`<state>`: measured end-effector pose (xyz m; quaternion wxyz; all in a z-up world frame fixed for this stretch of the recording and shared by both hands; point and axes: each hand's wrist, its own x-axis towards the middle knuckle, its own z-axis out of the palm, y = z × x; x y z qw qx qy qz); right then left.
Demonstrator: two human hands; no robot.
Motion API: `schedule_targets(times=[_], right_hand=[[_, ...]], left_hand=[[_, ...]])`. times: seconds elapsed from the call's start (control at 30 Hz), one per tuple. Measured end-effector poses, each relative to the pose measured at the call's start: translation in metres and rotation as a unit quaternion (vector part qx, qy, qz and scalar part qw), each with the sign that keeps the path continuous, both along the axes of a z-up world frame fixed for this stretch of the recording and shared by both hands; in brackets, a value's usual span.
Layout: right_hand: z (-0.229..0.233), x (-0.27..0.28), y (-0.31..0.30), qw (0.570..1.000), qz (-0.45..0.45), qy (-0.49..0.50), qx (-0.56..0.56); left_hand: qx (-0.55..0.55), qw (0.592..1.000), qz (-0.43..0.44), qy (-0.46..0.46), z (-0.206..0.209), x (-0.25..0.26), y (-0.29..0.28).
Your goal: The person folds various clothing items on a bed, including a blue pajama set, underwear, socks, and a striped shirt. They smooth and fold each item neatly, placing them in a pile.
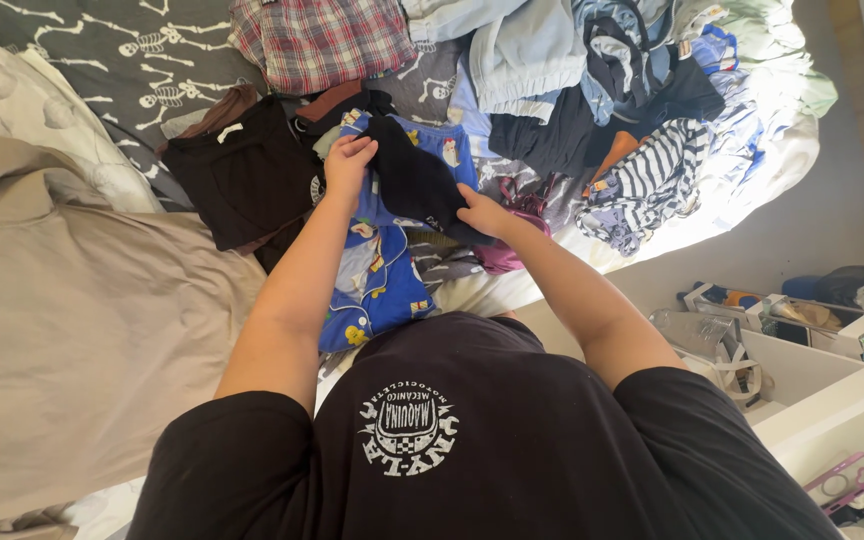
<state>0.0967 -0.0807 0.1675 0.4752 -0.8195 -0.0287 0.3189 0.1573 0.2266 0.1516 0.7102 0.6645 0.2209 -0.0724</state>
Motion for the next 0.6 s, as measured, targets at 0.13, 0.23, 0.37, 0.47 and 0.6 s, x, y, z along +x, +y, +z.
schedule_targets(times=[0.13,0.23,0.37,0.47,0.6], right_hand=[[0.044,0.013,0.004,0.985,0.115,-0.033,-0.124],[0.049,0.012,0.008,0.968,0.153,-0.058,-0.187],[0.068,0.007,0.012,0.973,0.120,-0.113,-0.163],[0.064,0.004,0.005,0.968,0.097,-0.200,-0.114],[0.055,0.010,-0.013,0.957,0.088,-0.251,-0.116]], left_hand=[[-0.077,0.994,0.011,0.079,-0.023,0.003,-0.004],[-0.073,0.989,-0.008,0.127,-0.038,0.003,-0.009],[0.027,0.987,-0.033,0.156,-0.032,0.011,-0.014],[0.042,0.983,-0.046,0.171,-0.048,0.015,-0.007],[-0.005,0.983,-0.044,0.176,-0.058,0.013,0.005]])
